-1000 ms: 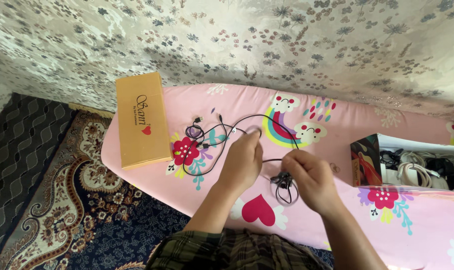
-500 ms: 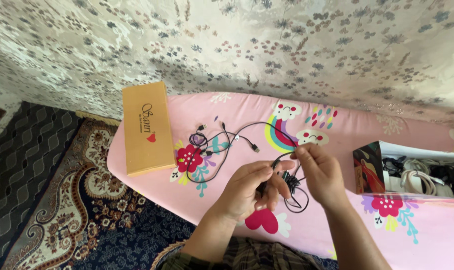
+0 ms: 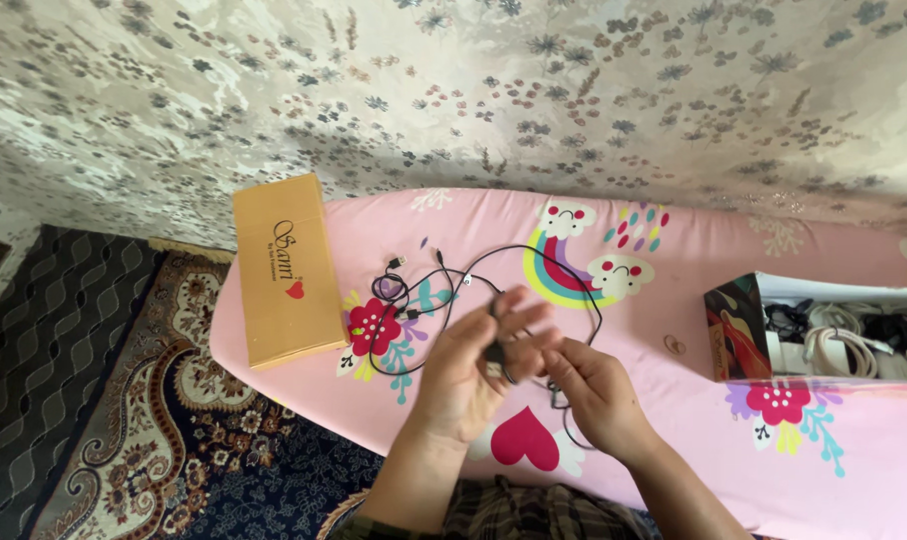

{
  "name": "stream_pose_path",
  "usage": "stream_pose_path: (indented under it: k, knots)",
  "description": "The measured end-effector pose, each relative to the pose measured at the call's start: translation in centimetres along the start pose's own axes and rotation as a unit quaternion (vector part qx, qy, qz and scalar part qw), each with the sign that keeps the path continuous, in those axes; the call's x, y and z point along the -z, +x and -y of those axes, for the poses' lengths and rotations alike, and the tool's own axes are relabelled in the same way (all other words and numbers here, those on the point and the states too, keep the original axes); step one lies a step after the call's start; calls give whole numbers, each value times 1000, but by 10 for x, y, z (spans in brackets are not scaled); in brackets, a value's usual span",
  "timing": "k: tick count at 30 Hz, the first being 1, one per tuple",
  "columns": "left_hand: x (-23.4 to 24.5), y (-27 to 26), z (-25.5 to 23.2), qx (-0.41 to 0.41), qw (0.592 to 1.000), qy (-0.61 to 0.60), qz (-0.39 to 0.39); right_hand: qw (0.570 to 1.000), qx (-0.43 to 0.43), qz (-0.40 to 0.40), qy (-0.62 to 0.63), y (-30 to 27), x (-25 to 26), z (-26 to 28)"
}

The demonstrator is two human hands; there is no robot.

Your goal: The person untangles and coils several electronic cables by hand on a padded surface before placing them into a storage box and a drawer.

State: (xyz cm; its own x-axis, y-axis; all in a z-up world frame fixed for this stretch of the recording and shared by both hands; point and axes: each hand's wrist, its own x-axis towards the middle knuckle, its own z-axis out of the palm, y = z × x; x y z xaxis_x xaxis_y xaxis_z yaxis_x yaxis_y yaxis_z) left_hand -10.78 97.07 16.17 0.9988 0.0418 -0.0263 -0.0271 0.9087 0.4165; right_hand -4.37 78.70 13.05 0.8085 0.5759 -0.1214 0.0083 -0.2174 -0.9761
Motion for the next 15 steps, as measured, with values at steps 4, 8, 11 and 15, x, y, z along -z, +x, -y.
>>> stream_pose_path:
  k: [4,8,11,15]
  knots:
    - [17,8,-16,-96,993,-48,-41,997,-22,8,-78,-10,0,11]
    - [25,10,-43,-183,980,-47,-62,996,35,11,-83,-18,1,19]
    - [20,9,-52,-216,973,-53,-59,995,23,12,-97,-22,3,21]
    - [15,10,-44,-310,922,221,-73,994,-1,50,-100,-28,12,24]
